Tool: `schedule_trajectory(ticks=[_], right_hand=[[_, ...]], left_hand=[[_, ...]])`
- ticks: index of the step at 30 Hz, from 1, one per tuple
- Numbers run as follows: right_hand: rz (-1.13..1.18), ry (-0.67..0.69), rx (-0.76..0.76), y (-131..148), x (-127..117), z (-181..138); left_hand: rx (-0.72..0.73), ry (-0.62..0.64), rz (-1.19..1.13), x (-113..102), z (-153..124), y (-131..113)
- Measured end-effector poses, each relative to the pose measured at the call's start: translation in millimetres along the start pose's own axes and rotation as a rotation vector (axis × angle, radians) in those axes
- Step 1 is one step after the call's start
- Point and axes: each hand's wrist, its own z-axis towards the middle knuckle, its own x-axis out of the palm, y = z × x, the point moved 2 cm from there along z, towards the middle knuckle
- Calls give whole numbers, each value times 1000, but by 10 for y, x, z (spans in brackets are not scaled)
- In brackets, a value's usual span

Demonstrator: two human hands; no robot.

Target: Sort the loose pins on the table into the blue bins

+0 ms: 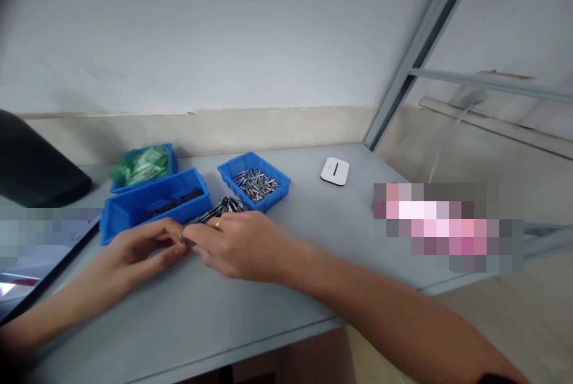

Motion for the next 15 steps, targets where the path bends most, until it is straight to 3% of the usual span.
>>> schedule_trajectory(ticks=[9,15], right_hand=[[-57,45,-64,-14,42,-14],[-14,221,27,-23,113,-25]], left_hand=[[-23,67,113,22,13,69],[-10,74,154,58,10,134]])
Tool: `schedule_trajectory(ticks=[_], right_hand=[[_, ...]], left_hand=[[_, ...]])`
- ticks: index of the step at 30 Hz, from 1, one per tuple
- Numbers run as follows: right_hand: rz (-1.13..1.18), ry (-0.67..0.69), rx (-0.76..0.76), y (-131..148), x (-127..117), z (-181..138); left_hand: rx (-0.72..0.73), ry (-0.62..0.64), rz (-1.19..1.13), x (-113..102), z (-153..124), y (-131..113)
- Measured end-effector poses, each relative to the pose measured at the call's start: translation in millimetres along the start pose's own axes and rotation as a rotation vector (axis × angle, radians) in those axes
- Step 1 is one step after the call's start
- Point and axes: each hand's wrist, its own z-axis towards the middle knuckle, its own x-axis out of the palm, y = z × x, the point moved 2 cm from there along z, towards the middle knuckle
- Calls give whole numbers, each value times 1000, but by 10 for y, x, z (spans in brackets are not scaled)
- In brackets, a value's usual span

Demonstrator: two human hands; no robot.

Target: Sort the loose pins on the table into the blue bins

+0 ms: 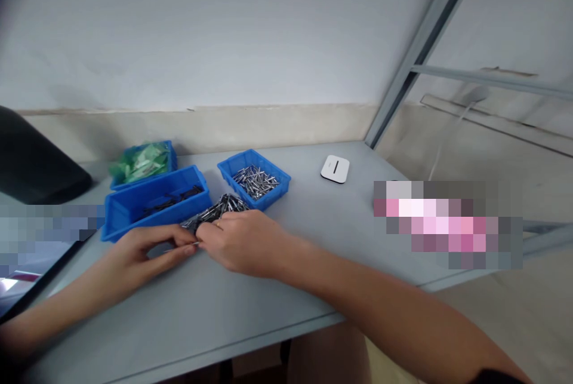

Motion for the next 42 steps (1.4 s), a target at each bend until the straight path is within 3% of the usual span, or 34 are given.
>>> schedule_trajectory(ticks=[5,20,42], right_hand=[[19,122,28,17,-24,8],[73,228,-4,27,-60,11],[55,206,-47,26,-59,21]], left_hand=[[45,24,75,13,-3,-7],[166,62,133,31,-12,-40],[119,65,127,16,-4,-43]])
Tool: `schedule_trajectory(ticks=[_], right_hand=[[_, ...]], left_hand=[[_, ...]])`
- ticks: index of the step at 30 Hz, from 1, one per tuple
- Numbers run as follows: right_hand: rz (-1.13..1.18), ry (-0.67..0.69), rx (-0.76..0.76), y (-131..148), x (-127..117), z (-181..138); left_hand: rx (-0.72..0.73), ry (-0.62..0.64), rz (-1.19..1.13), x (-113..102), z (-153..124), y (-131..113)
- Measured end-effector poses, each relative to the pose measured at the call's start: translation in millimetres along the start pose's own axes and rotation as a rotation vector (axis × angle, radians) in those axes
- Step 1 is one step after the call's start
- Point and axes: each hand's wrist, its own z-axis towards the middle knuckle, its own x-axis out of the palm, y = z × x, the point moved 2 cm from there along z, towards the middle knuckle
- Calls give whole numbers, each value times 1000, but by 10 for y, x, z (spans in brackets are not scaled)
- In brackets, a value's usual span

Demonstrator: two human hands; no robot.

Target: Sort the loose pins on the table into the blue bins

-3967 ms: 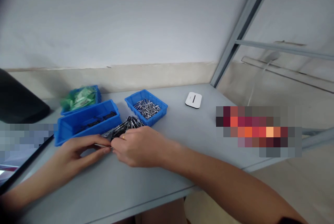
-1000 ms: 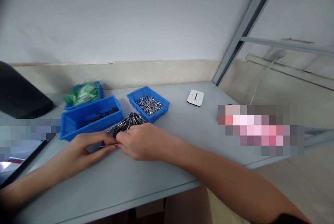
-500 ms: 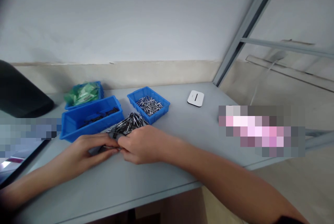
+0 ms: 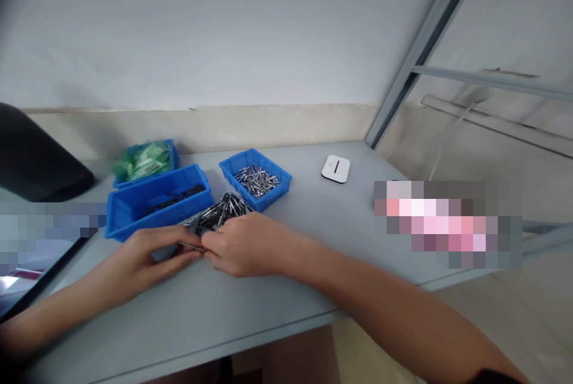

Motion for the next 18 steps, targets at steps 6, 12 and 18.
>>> schedule_trajectory(ticks=[6,12,18], right_hand=[[-14,-21,-33,-15,0,-11],[-69,-104,-41,1,17,1],[-39,-319,-7,-16,-35,-19]], left_hand=[[-1,16,5,16,-9,14],[-83,-16,-113,-10,-6,14],[-146,-79,-394,-75,15,-27]])
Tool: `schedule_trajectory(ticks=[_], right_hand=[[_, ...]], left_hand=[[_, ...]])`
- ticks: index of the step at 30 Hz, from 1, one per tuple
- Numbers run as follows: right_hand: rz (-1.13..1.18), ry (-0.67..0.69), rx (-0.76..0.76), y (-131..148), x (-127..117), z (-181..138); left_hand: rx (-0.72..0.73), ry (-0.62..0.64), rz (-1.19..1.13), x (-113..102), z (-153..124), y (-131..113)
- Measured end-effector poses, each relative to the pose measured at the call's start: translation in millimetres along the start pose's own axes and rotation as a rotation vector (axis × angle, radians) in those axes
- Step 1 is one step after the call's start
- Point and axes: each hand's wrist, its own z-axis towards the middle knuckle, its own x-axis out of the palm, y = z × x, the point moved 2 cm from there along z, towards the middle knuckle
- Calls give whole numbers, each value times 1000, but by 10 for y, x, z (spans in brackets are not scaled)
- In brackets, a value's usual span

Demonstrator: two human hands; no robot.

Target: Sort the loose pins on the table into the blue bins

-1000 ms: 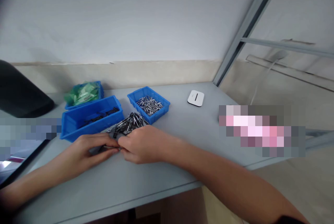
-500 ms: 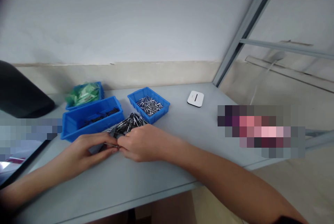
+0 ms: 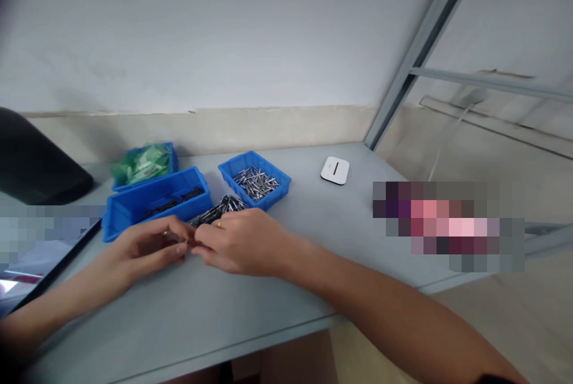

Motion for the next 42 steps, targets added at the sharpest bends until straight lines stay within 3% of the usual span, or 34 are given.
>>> schedule_trajectory(ticks=[5,10,26,42], right_hand=[[-13,-164,-42,16,-51,-9],[-32,-206,-22,18,-55,-7],[-46,158,23,-21,16,-5],[-4,152,126,-105,-96,6]], left_hand=[[-28,33,-4,24,-6,51],[-38,30,77,2,-7,90],[104,-193,269,-52,-60,67],[245,-111,493,-76,-38,22]])
